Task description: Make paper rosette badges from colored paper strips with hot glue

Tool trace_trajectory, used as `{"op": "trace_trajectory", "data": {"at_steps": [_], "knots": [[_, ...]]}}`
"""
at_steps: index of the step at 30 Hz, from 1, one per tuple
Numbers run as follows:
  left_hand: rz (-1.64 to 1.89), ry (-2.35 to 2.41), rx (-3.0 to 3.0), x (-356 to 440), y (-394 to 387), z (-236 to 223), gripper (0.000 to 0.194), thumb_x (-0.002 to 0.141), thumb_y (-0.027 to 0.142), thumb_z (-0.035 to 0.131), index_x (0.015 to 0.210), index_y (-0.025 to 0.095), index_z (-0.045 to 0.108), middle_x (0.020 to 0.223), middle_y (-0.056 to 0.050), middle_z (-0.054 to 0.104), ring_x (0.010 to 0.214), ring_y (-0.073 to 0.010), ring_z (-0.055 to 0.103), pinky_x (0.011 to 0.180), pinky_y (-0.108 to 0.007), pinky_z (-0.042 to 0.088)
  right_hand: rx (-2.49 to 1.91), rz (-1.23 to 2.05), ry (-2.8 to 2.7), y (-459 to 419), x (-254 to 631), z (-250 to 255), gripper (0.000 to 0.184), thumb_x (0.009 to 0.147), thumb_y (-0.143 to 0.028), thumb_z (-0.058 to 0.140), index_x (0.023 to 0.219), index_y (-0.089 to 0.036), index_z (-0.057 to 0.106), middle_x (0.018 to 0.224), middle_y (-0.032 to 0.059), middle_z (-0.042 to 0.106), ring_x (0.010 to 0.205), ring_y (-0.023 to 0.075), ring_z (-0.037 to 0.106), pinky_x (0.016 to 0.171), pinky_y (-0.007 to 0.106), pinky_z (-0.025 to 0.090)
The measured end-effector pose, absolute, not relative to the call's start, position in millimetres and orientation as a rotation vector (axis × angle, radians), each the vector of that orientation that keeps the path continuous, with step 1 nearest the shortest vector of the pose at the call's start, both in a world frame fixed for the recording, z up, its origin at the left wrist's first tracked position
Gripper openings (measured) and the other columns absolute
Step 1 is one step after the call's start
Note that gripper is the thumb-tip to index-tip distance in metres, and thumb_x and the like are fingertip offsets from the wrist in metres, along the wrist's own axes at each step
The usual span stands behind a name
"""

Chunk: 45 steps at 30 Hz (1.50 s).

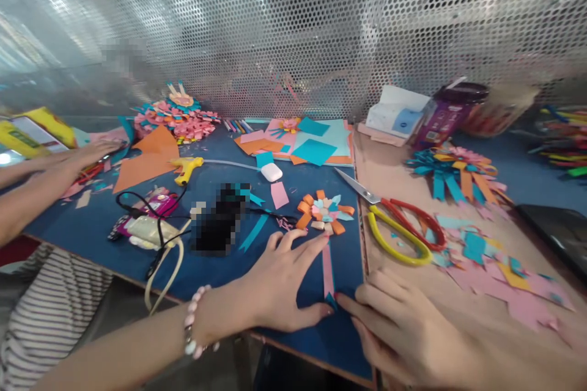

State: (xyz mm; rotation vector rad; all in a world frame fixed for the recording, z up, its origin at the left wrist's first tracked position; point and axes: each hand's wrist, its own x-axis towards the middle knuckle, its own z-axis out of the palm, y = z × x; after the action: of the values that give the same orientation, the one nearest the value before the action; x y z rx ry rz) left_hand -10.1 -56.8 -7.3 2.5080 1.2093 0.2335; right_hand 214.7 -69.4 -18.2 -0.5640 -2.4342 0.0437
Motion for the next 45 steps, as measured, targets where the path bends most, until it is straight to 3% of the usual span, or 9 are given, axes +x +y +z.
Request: {"op": "trace_trajectory", "data": {"at_steps": [21,30,45], "knots": [[0.171,1.226,2.522,-9,-59,-9,0.092,0.073,0.047,0.059,0.148,0.025,0.012,0.155,-0.001,0.022,0.131,-0.0372,0.024,0.102,-0.057,0.022,-0.564,0.158,-2.513,-68,212,-22,0.025,0.081,-0.006,0.046,0.093,-0.007,0.067,0.067,0.0073,0.055,0.065,0.018,0.045,0.052,0.03,0.035],[0.206,1.277,2.526,-8,-60,-15,0.097,0.072,0.049,0.061,0.148,0.023,0.007,0.153,-0.006,0.026,0.132,-0.0373,0.025,0.101,-0.058,0.022,-0.788,0.2,-2.349,-53,212,-17,0.029,0.087,-0.01,0.045,0.11,-0.011,0.063,0.08,0.0083,0.056,0.071,0.0181,0.047,0.059,0.032,0.043],[0.163,1.274,2.517,-8,-59,-15,0.095,0.073,0.045,0.059,0.148,0.023,0.005,0.153,-0.005,0.025,0.133,-0.037,0.023,0.101,-0.059,0.02,-0.87,0.129,-2.412,-38,205,-21,0.021,0.085,-0.011,0.047,0.088,-0.011,0.068,0.083,0.0108,0.055,0.075,0.0201,0.046,0.063,0.034,0.047]]}}
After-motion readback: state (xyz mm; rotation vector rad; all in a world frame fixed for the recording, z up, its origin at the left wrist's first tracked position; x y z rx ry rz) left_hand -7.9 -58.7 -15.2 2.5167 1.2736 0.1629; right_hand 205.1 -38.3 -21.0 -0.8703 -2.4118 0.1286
